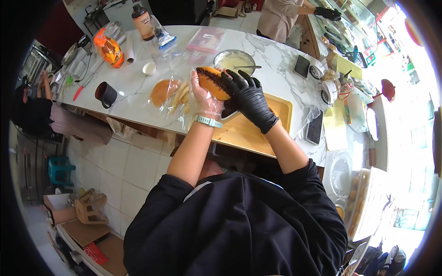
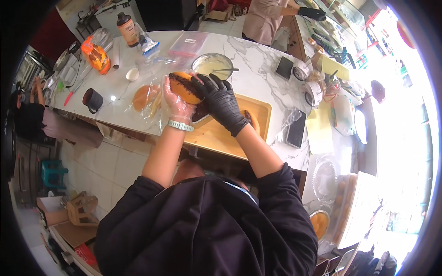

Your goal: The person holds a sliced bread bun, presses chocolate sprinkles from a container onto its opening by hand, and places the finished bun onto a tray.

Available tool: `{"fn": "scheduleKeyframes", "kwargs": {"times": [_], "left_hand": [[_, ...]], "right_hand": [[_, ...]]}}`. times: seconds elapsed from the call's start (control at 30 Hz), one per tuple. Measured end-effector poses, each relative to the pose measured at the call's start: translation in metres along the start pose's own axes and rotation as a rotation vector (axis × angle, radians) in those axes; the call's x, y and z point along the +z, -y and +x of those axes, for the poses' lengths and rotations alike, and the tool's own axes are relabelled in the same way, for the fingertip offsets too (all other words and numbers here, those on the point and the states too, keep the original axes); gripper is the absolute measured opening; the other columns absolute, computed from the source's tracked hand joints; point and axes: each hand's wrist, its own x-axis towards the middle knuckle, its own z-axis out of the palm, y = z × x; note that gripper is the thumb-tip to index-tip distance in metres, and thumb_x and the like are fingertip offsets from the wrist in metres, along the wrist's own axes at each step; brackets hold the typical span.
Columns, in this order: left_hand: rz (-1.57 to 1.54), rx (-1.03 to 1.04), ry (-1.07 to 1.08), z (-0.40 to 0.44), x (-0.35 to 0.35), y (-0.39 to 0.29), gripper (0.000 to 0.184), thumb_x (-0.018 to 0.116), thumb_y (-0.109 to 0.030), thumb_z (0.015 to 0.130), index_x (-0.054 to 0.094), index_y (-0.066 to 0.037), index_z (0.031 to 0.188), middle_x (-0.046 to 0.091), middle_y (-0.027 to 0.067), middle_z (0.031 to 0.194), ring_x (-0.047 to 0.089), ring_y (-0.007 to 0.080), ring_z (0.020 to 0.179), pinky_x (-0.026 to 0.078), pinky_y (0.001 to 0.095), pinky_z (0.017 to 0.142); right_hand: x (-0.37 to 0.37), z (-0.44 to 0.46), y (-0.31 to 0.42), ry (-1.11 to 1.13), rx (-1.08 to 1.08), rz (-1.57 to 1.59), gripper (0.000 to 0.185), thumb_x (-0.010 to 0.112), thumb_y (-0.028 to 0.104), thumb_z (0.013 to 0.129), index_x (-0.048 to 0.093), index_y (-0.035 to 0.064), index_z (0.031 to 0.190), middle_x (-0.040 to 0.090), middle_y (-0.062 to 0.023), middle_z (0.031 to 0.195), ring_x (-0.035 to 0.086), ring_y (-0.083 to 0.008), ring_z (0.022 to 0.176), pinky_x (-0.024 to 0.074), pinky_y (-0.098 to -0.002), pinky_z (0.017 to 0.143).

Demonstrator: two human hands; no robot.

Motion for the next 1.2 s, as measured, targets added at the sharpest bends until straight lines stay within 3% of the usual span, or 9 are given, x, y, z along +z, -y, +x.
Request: {"fn": "scheduleKeyframes", "kwargs": {"times": [0.1,0.2,0.5,0.7,0.83,1.0,1.07,1.1,1.2], "left_hand": [[-0.025,0.006,0.01,0.003,-0.004,0.001,0.05,0.04,-0.048,0.093,0.055,0.0,0.098,0.062,0.0189,0.096,0.06,0.0339,0.092,0.049,0.046,0.088],[-0.044,-0.025,0.045,0.003,0.0,0.002,0.05,0.04,-0.048,0.093,0.054,-0.001,0.098,0.061,0.0176,0.095,0.06,0.0331,0.09,0.049,0.0474,0.087],[-0.024,-0.055,0.052,-0.001,0.002,0.002,0.051,0.039,-0.05,0.092,0.055,-0.002,0.1,0.059,0.0167,0.096,0.059,0.0325,0.09,0.048,0.0477,0.086],[0.019,-0.038,0.023,-0.001,0.001,0.002,0.054,0.038,-0.051,0.093,0.055,-0.001,0.102,0.06,0.0172,0.099,0.059,0.0335,0.097,0.047,0.0482,0.091],[0.059,-0.011,-0.017,-0.002,0.004,0.003,0.053,0.039,-0.051,0.093,0.055,-0.001,0.102,0.06,0.0167,0.1,0.059,0.034,0.099,0.047,0.0477,0.09],[0.049,-0.019,-0.007,-0.005,0.009,0.003,0.052,0.04,-0.052,0.092,0.055,-0.002,0.1,0.061,0.0157,0.094,0.06,0.032,0.094,0.05,0.0449,0.085],[0.008,-0.05,0.115,0.0,0.0,0.002,0.053,0.036,-0.051,0.094,0.055,-0.002,0.101,0.061,0.0161,0.097,0.06,0.0319,0.095,0.05,0.0433,0.086],[0.031,-0.031,0.009,-0.001,0.004,0.002,0.052,0.035,-0.05,0.094,0.056,-0.002,0.1,0.062,0.0154,0.094,0.061,0.0305,0.09,0.051,0.0421,0.082],[0.048,-0.066,0.113,0.002,-0.003,0.0,0.052,0.035,-0.05,0.094,0.056,-0.003,0.101,0.063,0.0146,0.094,0.061,0.0294,0.089,0.052,0.0415,0.081]], "right_hand": [[0.004,0.008,-0.007,0.029,0.076,0.042,0.093,0.077,0.046,0.06,0.038,0.0204,0.14,0.043,-0.008,0.138,0.039,-0.0328,0.125,0.0306,-0.0472,0.102],[0.002,0.008,-0.008,0.031,0.046,0.031,0.079,0.073,0.034,0.067,0.04,0.0256,0.139,0.044,-0.0055,0.136,0.042,-0.0337,0.122,0.0343,-0.0461,0.098],[-0.008,0.018,-0.004,0.05,0.018,0.116,0.084,0.076,0.026,0.063,0.041,0.0267,0.138,0.046,-0.0051,0.133,0.041,-0.0353,0.122,0.0334,-0.0476,0.099],[-0.01,0.021,-0.018,-0.185,0.085,0.531,0.04,0.068,0.016,0.073,0.063,0.01,0.113,0.063,-0.0138,0.098,0.06,-0.0308,0.09,0.0467,-0.0393,0.081],[-0.023,0.012,-0.022,-0.184,0.265,0.603,0.018,0.061,0.014,0.082,0.068,0.0029,0.094,0.063,-0.0149,0.079,0.062,-0.0306,0.073,0.0487,-0.036,0.069],[-0.012,0.015,-0.009,-0.244,0.138,0.704,0.024,0.058,0.016,0.085,0.066,0.0058,0.106,0.064,-0.016,0.093,0.061,-0.0327,0.084,0.0481,-0.0379,0.078],[-0.005,0.012,-0.005,-0.138,0.052,0.636,0.035,0.052,0.015,0.088,0.058,0.0057,0.121,0.055,-0.0191,0.119,0.05,-0.0362,0.11,0.0388,-0.0413,0.097],[-0.004,0.012,0.0,-0.039,0.107,0.557,0.041,0.047,0.018,0.089,0.053,0.0074,0.128,0.05,-0.0192,0.127,0.043,-0.0389,0.117,0.0324,-0.0448,0.101],[0.004,0.013,0.007,-0.093,0.049,0.488,0.043,0.047,0.022,0.089,0.052,0.0088,0.13,0.049,-0.018,0.129,0.043,-0.037,0.118,0.0297,-0.0448,0.103]]}}
